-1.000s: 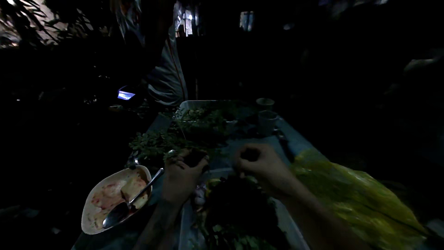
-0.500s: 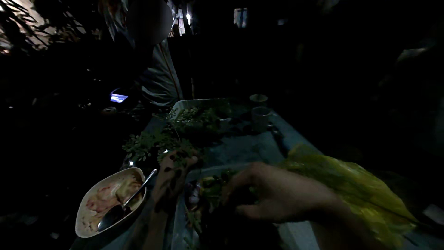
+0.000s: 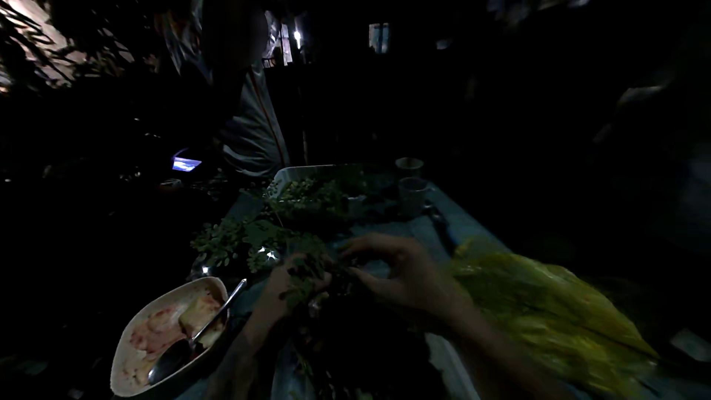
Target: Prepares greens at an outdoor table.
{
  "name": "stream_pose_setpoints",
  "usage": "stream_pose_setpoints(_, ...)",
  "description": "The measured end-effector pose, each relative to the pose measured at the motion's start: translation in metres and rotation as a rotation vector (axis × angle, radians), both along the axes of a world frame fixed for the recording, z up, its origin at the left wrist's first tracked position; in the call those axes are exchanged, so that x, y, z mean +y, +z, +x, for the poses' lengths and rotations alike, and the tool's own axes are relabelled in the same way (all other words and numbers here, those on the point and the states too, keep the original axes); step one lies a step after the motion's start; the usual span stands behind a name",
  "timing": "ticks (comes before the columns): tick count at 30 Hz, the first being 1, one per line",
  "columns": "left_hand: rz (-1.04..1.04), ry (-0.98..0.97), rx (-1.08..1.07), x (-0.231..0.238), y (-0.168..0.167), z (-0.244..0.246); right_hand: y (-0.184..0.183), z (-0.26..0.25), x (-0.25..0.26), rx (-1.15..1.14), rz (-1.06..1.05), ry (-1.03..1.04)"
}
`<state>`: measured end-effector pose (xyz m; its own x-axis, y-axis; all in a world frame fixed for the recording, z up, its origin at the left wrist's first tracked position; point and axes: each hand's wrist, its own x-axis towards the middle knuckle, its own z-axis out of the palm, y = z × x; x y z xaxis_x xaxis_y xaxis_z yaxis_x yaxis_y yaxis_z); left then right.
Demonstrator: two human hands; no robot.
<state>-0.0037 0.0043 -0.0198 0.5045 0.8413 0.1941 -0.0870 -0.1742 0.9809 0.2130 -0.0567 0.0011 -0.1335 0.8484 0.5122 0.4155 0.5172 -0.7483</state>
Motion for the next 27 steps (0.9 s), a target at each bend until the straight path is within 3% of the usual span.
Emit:
stream_pose_setpoints(4, 0.005, -0.073, -0.003, -0.001, -0.003, 0.000, 0.009, -0.002, -0.004, 0.062, -0.236, 0.065)
stream_pose_setpoints(8, 0.017, -0.042, 0.095, -0.001, 0.003, 0.002, 0.011, 0.000, -0.004, 0.070, -0.325, 0.065)
stream_pose_setpoints(17, -0.025, 0.056, 0.185, -0.015, 0.015, 0.003, 0.007, -0.002, -0.004, 0.020, -0.301, 0.019)
stream_pose_setpoints(19, 0.166, -0.001, 0.053, 0.008, -0.020, -0.003, 0.010, -0.003, -0.005, 0.000, -0.321, -0.019)
stream_pose_setpoints(22, 0.054, 0.112, 0.397, 0.003, 0.011, 0.006, 0.009, -0.003, -0.003, -0.020, -0.327, -0.035)
stream_pose_setpoints(27, 0.056, 0.080, 0.252, 0.005, 0.000, 0.001, -0.003, -0.003, 0.000, -0.111, -0.225, -0.035)
